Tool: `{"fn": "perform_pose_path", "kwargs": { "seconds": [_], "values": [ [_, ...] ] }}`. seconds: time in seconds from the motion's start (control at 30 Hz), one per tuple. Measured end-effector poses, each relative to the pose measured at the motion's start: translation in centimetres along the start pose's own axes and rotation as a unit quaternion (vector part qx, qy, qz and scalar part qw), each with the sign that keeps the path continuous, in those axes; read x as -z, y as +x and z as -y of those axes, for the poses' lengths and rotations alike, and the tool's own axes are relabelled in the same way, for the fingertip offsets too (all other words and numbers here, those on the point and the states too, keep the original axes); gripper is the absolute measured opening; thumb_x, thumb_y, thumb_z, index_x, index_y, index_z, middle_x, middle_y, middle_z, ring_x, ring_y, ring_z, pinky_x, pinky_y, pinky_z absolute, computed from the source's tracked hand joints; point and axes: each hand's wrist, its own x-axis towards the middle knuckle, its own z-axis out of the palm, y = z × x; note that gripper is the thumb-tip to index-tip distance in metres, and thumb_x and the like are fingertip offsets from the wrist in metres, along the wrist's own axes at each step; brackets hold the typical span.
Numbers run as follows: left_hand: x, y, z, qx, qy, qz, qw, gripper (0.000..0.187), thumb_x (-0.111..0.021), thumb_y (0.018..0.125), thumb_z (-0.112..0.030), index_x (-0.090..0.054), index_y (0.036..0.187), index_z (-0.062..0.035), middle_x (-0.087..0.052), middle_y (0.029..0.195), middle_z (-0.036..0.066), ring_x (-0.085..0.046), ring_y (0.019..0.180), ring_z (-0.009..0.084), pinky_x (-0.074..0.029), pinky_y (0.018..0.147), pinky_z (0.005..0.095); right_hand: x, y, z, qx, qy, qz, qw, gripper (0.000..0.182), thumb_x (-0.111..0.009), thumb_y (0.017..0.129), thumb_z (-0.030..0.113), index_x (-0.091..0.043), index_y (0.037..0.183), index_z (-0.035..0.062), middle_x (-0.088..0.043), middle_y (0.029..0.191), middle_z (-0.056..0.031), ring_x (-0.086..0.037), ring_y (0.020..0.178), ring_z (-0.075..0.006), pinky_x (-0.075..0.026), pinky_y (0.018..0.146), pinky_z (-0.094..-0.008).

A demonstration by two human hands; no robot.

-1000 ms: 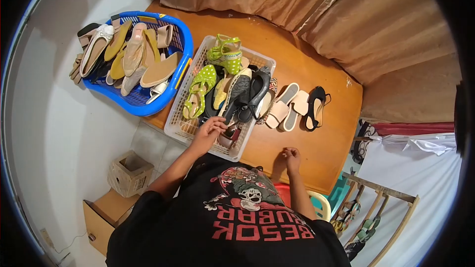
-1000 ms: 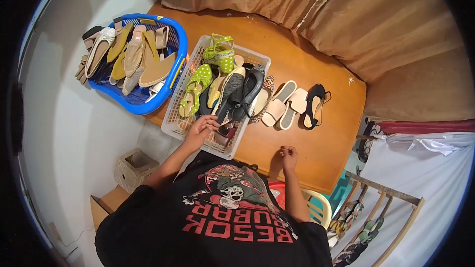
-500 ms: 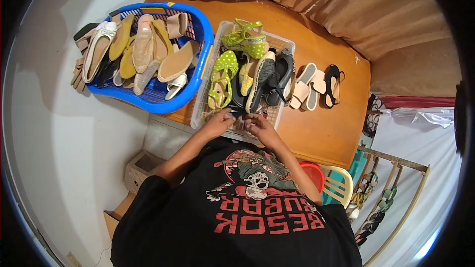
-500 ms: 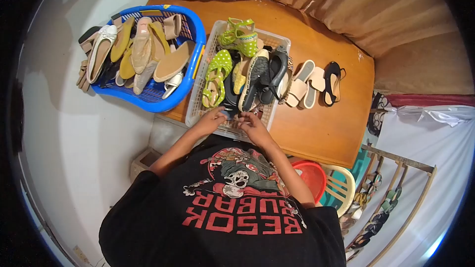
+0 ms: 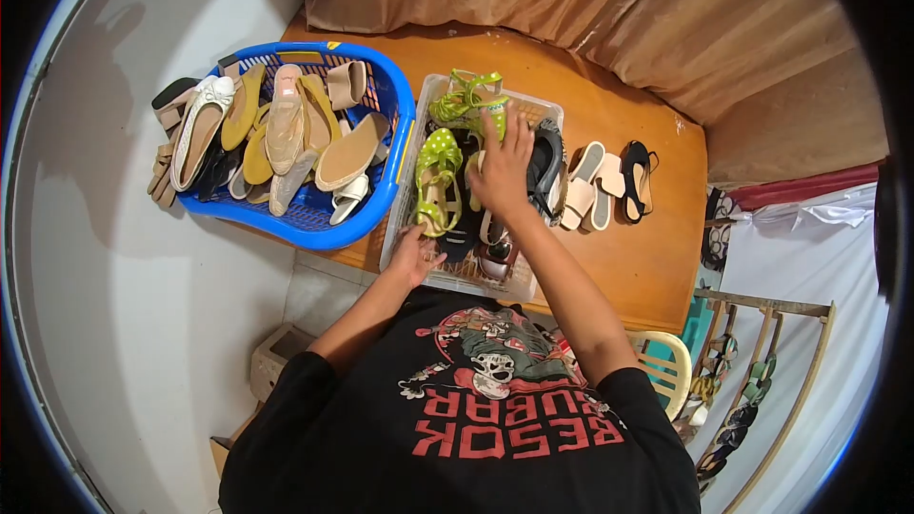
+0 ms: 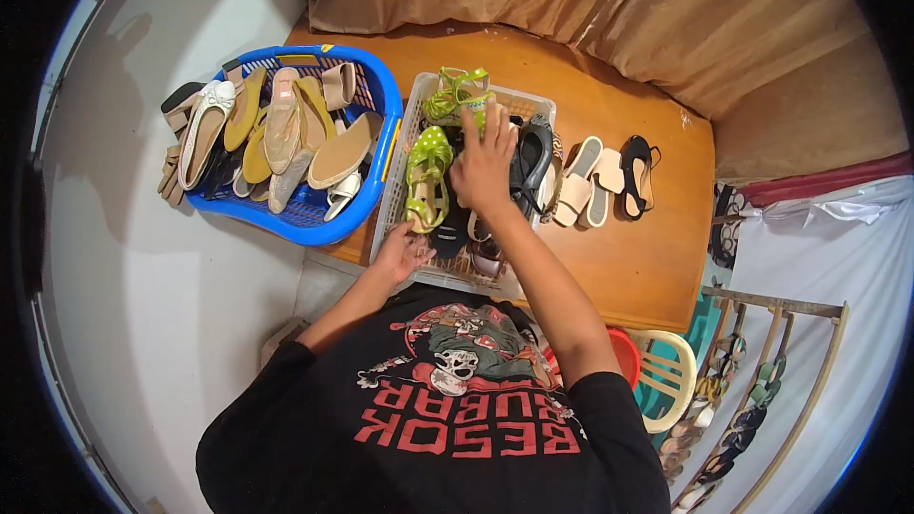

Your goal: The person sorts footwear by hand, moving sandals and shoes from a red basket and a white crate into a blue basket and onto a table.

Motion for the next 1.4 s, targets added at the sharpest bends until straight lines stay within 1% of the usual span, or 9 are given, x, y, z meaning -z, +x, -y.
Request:
{"fn": "perform_pose_path", "kwargs": {
  "seconds": [0.07,0.2,0.27,0.43,0.73,0.93,1.03,1.27,1.4],
  "values": [
    [1.2,1.7,0.2,-0.013,-0.002,0.036,0.999,0.054,-0.063,0.098,-0.035,-0.045,0.142,-0.0090,-0.042,0.146,0.012,-0.032,0.142,0.0312,-0.045,0.103,0.0602,-0.6,3.1,-1.9,-0.031,-0.038,-0.042,0.998,0.087,-0.077,0.074,0.012,-0.038,0.151,0.0113,-0.037,0.152,-0.0284,-0.039,0.139,-0.0498,-0.035,0.115,-0.0515],
    [0.2,1.5,-0.9,0.015,-0.013,0.095,0.995,0.047,-0.067,0.097,-0.034,-0.051,0.137,-0.0159,-0.055,0.134,0.008,-0.051,0.128,0.0271,-0.045,0.107,0.0591,-2.6,4.8,-4.6,-0.147,0.058,0.167,0.973,0.086,-0.078,0.077,0.015,-0.035,0.152,0.0097,-0.051,0.139,-0.0284,-0.055,0.122,-0.0509,-0.047,0.102,-0.0523],
    [0.0,2.3,-0.9,0.014,0.013,0.128,0.992,0.046,-0.069,0.096,-0.031,-0.052,0.135,-0.0151,-0.057,0.131,0.008,-0.054,0.124,0.0271,-0.045,0.108,0.0591,-3.6,3.7,-4.1,-0.109,0.004,0.163,0.981,0.077,-0.082,0.073,0.020,-0.045,0.141,0.0108,-0.054,0.131,-0.0259,-0.056,0.120,-0.0475,-0.044,0.103,-0.0553],
    [0.9,4.4,-1.1,0.058,-0.007,0.136,0.989,0.047,-0.077,0.091,-0.021,-0.053,0.131,-0.0142,-0.060,0.121,0.006,-0.059,0.106,0.0229,-0.056,0.080,0.0363,-5.2,1.4,-2.0,0.056,0.072,0.045,0.995,0.047,-0.081,0.072,0.002,-0.050,0.108,0.0058,-0.053,0.119,-0.0248,-0.054,0.112,-0.0477,-0.047,0.093,-0.0523],
    [-0.9,4.0,-1.4,0.007,0.044,0.130,0.990,0.042,-0.082,0.087,-0.018,-0.058,0.121,-0.0119,-0.061,0.117,0.008,-0.060,0.098,0.0228,-0.053,0.072,0.0363,-3.2,4.0,-3.5,-0.080,0.189,0.117,0.972,0.044,-0.079,0.077,0.009,-0.050,0.110,0.0028,-0.058,0.113,-0.0199,-0.058,0.109,-0.0427,-0.048,0.091,-0.0474],
    [-0.1,2.3,-2.2,0.097,-0.005,0.247,0.964,0.033,-0.073,0.094,-0.019,-0.059,0.120,-0.0052,-0.065,0.106,0.013,-0.063,0.095,0.0237,-0.053,0.075,0.0382,0.8,4.0,-3.0,-0.097,0.195,-0.023,0.976,0.045,-0.080,0.082,0.021,-0.051,0.112,0.0031,-0.065,0.102,-0.0188,-0.064,0.097,-0.0364,-0.049,0.090,-0.0405],
    [-0.4,-1.2,-2.7,0.001,0.056,0.266,0.962,0.040,-0.071,0.095,-0.016,-0.056,0.129,-0.0037,-0.067,0.112,0.013,-0.066,0.099,0.0260,-0.055,0.086,0.0424,3.1,3.5,-3.2,-0.217,0.287,-0.086,0.929,0.042,-0.079,0.085,0.022,-0.052,0.112,0.0029,-0.061,0.103,-0.0123,-0.060,0.099,-0.0207,-0.047,0.090,-0.0335],
    [-3.3,-3.9,-1.8,-0.027,0.145,0.364,0.920,0.048,-0.068,0.093,-0.006,-0.051,0.137,-0.0020,-0.065,0.122,0.011,-0.065,0.113,0.0235,-0.054,0.097,0.0404,6.1,-7.7,-5.9,-0.298,0.504,-0.152,0.796,0.048,-0.076,0.088,0.018,-0.050,0.125,0.0028,-0.057,0.117,-0.0077,-0.057,0.105,-0.0160,-0.050,0.086,-0.0309],
    [-7.4,-6.7,-2.4,0.017,0.305,0.304,0.902,0.058,-0.072,0.090,-0.007,-0.047,0.142,-0.0046,-0.063,0.127,0.008,-0.061,0.118,0.0193,-0.050,0.102,0.0363,7.6,-15.7,-7.0,-0.353,0.589,-0.171,0.706,0.053,-0.076,0.087,0.009,-0.048,0.131,0.0019,-0.057,0.128,-0.0105,-0.056,0.119,-0.0204,-0.047,0.102,-0.0353]
  ]
}}
